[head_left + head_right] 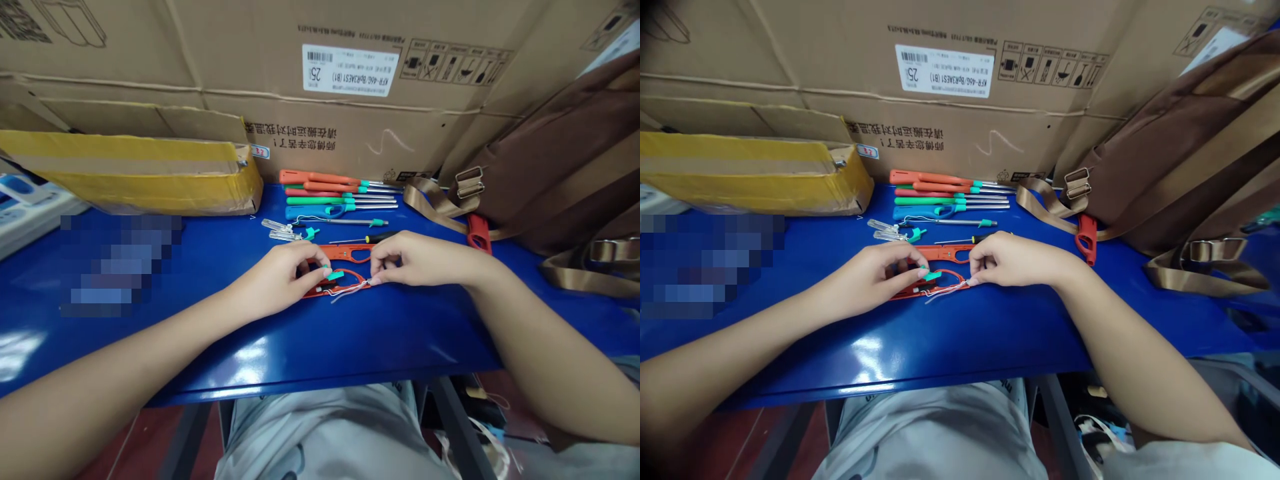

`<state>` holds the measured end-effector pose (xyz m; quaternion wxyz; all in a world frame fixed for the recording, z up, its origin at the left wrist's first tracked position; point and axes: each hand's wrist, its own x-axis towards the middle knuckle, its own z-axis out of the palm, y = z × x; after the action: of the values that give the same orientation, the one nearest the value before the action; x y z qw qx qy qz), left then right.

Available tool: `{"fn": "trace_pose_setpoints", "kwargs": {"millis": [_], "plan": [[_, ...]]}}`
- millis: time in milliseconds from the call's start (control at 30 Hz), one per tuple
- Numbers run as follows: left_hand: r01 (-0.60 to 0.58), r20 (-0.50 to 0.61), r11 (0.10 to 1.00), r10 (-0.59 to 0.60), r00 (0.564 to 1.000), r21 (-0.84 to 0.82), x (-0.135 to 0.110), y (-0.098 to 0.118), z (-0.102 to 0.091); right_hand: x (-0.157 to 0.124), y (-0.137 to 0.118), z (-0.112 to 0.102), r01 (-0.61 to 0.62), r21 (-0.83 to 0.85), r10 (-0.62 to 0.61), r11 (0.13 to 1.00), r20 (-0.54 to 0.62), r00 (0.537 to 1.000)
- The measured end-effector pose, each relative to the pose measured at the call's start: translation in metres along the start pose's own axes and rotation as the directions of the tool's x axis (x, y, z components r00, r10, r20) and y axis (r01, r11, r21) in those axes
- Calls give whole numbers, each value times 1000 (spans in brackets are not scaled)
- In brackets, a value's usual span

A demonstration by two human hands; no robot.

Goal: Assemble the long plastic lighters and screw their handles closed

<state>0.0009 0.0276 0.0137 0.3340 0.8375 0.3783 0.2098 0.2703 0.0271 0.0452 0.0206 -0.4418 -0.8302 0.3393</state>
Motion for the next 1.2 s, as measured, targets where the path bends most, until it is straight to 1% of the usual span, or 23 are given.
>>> {"fn": "trace_pose_setpoints", "kwargs": {"millis": [133,300,433,533,633,733,900,1000,1067,1133,1200], "plan": [[33,32,999,-32,999,-26,0,0,1,2,1,3,-20,16,20,1000,2,1000],[30,57,998,-28,998,-47,-1,0,3,1,-2,4,-66,6,66,998,-2,998],[24,55,998,-21,998,-49,-1,0,3,-2,-5,2,-26,-3,26,1000,1,1000],[36,57,998,-33,998,-53,-2,1,3,-2,-6,3,-8,23,8,1000,30,1000],[45,53,997,-42,998,-55,-3,1,4,1,-8,6,-92,105,85,990,70,994],[29,52,998,-27,998,-51,-3,0,5,4,-11,9,-192,162,178,968,93,980],[15,39,999,-13,999,-51,0,-3,7,5,-25,10,-296,108,284,949,110,952],[34,31,998,-32,999,-46,1,-5,7,4,-31,11,-320,100,309,942,111,944],[33,19,999,-32,999,-40,1,-6,7,4,-31,12,-326,132,313,936,113,943],[23,-2,999,-23,1000,-36,1,-6,6,4,-28,14,-318,181,298,931,127,946],[18,-19,999,-19,1000,-49,0,-6,6,5,-23,14,-272,187,255,944,109,961]]}}
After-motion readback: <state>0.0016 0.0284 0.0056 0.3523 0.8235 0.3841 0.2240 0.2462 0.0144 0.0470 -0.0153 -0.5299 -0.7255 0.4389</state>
